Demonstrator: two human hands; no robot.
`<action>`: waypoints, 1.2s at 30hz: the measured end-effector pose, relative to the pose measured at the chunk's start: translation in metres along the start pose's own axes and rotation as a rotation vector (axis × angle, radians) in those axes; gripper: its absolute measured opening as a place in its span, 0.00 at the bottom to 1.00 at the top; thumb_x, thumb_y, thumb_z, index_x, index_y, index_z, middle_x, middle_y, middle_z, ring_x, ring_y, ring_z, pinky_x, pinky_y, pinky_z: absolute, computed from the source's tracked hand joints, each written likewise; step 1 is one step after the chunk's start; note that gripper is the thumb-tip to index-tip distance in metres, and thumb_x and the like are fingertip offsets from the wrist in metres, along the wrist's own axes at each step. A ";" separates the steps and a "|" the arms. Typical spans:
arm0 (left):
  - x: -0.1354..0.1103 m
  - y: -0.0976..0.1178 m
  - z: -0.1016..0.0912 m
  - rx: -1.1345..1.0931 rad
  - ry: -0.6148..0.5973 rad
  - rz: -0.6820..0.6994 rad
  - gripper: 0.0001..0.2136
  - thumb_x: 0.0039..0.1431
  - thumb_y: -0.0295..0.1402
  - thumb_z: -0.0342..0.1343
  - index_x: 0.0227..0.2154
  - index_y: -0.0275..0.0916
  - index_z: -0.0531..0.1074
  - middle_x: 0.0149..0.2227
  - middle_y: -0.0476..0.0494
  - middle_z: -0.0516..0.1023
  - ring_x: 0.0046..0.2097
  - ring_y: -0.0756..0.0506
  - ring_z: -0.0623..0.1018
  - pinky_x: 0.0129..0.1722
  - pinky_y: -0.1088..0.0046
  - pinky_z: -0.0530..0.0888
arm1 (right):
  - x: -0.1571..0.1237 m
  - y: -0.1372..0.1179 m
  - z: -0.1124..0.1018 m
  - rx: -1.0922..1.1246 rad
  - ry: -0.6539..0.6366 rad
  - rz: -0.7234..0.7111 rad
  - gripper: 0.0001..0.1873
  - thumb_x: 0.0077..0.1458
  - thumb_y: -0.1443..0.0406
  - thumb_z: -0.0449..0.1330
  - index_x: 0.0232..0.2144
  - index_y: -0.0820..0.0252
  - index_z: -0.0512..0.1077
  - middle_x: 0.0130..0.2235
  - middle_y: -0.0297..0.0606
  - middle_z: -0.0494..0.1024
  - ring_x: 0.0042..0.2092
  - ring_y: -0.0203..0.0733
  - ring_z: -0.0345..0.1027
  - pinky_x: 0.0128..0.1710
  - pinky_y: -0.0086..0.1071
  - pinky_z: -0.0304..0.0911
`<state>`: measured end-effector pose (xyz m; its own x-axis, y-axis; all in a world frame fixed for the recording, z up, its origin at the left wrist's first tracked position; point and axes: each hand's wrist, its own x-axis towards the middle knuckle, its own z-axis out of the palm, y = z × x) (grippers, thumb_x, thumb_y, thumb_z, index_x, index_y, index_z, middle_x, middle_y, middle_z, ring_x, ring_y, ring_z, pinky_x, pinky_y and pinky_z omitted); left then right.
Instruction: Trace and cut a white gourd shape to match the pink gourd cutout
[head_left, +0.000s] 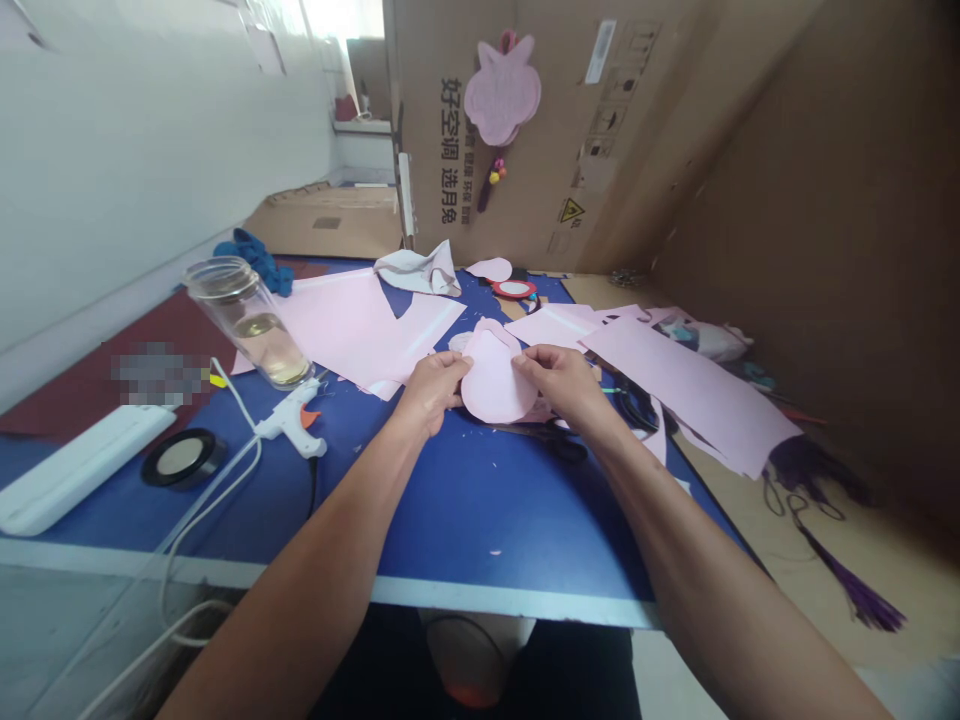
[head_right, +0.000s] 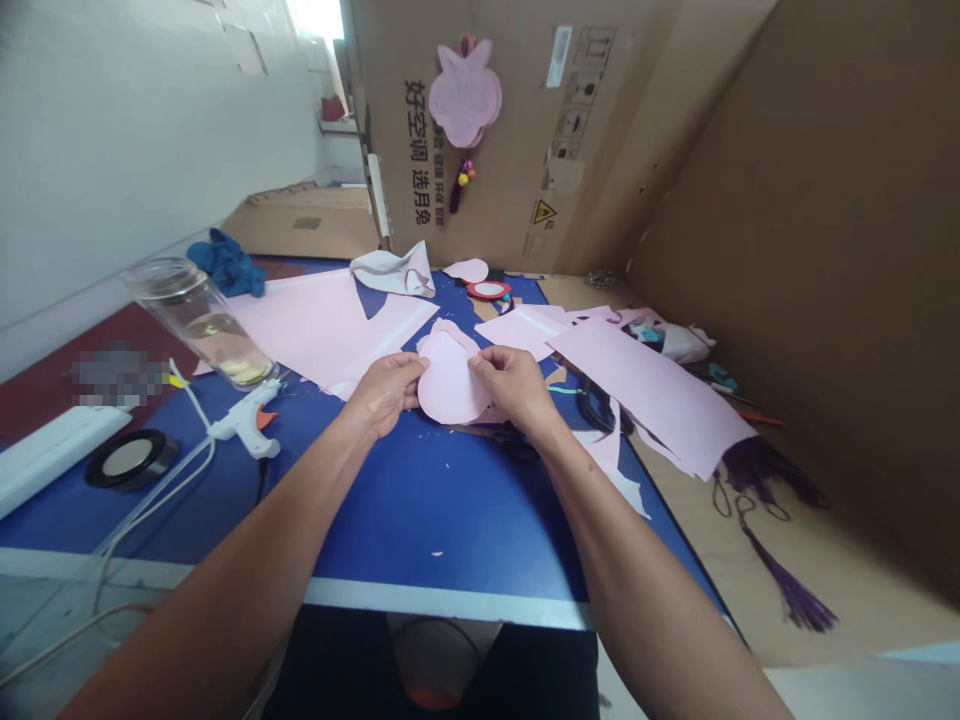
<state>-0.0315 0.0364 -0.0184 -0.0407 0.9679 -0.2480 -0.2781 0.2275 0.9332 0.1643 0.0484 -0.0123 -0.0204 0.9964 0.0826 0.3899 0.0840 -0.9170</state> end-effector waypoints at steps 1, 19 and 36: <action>0.000 0.000 0.000 0.000 0.004 0.004 0.06 0.61 0.28 0.65 0.29 0.36 0.76 0.27 0.46 0.77 0.27 0.49 0.77 0.27 0.74 0.76 | 0.000 0.000 0.000 0.002 0.000 -0.001 0.15 0.52 0.53 0.64 0.29 0.59 0.78 0.28 0.35 0.76 0.29 0.38 0.63 0.29 0.33 0.56; 0.002 -0.001 -0.002 -0.012 0.039 0.071 0.10 0.57 0.32 0.70 0.26 0.38 0.74 0.23 0.50 0.73 0.23 0.52 0.72 0.22 0.77 0.65 | 0.000 0.001 0.002 0.050 0.013 0.002 0.15 0.49 0.53 0.68 0.30 0.58 0.75 0.27 0.33 0.75 0.27 0.37 0.62 0.26 0.32 0.56; 0.006 -0.002 -0.003 -0.010 0.067 0.109 0.03 0.60 0.30 0.67 0.33 0.39 0.78 0.21 0.52 0.71 0.19 0.53 0.66 0.19 0.76 0.58 | -0.002 -0.006 0.002 0.039 -0.006 0.010 0.15 0.46 0.52 0.67 0.28 0.57 0.74 0.25 0.33 0.73 0.27 0.38 0.61 0.26 0.32 0.56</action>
<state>-0.0338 0.0413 -0.0223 -0.1353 0.9775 -0.1620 -0.2785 0.1194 0.9530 0.1603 0.0458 -0.0079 -0.0220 0.9972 0.0709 0.3537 0.0741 -0.9324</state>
